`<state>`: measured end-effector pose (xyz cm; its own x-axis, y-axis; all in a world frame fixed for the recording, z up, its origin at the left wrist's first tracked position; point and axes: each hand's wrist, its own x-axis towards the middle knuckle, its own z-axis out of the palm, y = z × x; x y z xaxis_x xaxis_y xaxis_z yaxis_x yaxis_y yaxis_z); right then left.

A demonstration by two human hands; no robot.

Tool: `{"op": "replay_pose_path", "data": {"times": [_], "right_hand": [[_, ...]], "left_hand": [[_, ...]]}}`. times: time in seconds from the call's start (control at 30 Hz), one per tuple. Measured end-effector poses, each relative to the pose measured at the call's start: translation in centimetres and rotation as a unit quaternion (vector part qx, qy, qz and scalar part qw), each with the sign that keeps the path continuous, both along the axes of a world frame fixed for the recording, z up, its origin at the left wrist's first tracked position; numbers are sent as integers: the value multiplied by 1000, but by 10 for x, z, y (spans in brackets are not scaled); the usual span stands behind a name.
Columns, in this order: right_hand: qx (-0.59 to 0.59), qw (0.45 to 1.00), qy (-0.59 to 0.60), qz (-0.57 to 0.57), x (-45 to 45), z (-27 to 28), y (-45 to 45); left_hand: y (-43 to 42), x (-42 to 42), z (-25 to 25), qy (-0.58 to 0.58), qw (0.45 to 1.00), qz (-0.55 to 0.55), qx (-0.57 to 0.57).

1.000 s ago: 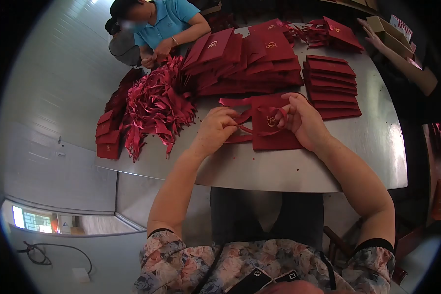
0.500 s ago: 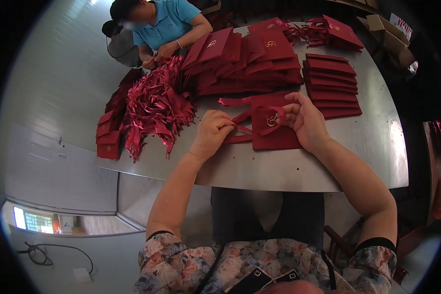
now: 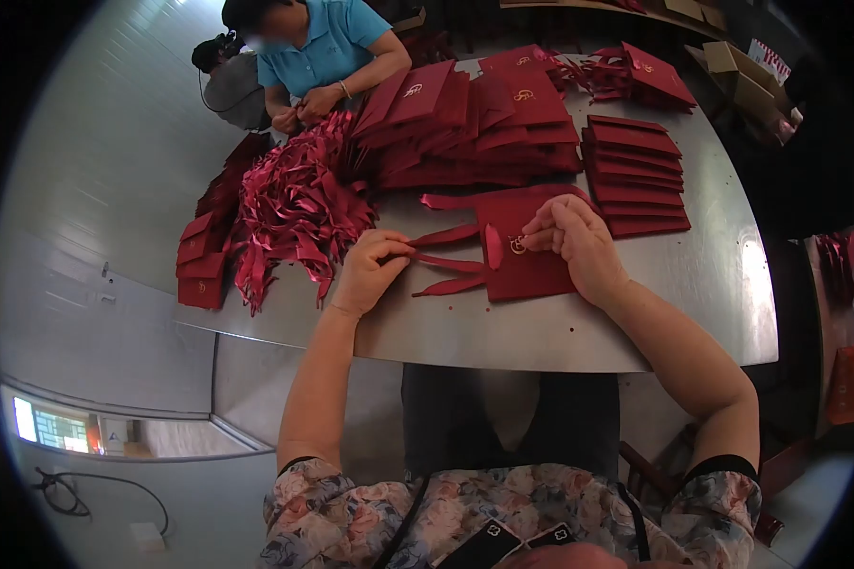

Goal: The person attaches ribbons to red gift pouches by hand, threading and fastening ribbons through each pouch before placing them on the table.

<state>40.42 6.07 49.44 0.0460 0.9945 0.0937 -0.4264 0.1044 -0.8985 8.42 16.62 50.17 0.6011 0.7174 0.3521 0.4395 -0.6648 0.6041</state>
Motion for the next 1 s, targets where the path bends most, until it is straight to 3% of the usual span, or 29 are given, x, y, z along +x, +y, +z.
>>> {"op": "replay_pose_path", "data": {"times": [0.03,0.07,0.1,0.13,0.17,0.23,0.27,0.33,0.5,0.57,0.6,0.73,0.8,1.0], "right_hand": [[53,997,-60,-17,-3,2,-4],[55,996,-68,-16,-4,6,-9],[140,940,-304,-67,-6,13,-16],[216,819,-519,-113,-9,22,-24],[215,739,-631,-101,-12,31,-32],[150,655,-739,-45,-21,28,-50],[103,663,-741,25,-24,30,-57],[120,627,-769,45,-27,33,-83],[163,596,-782,87,-20,38,-140],[254,513,-815,87,-11,25,-154],[255,557,-788,54,-13,30,-162],[274,545,-793,-2,0,47,-178],[283,518,-804,-76,17,67,-177],[273,514,-732,-354,87,125,-138]], "left_hand": [[0,-3,1,-7,1000,1,3],[-1,-5,2,-68,995,2,-74],[0,-8,3,-128,980,2,-151],[2,-11,1,-137,979,0,-150],[6,-14,-5,-188,963,18,-190],[9,-16,-9,-242,941,38,-234],[10,-17,-9,-248,939,31,-234],[12,-18,-9,-229,955,45,-183],[16,-20,-10,-250,942,53,-218],[16,-19,-8,-252,941,49,-222],[14,-19,-8,-253,939,51,-227],[14,-18,-9,-254,939,50,-228],[12,-19,-7,-235,946,55,-215],[11,-16,-6,-206,955,70,-202]]}}
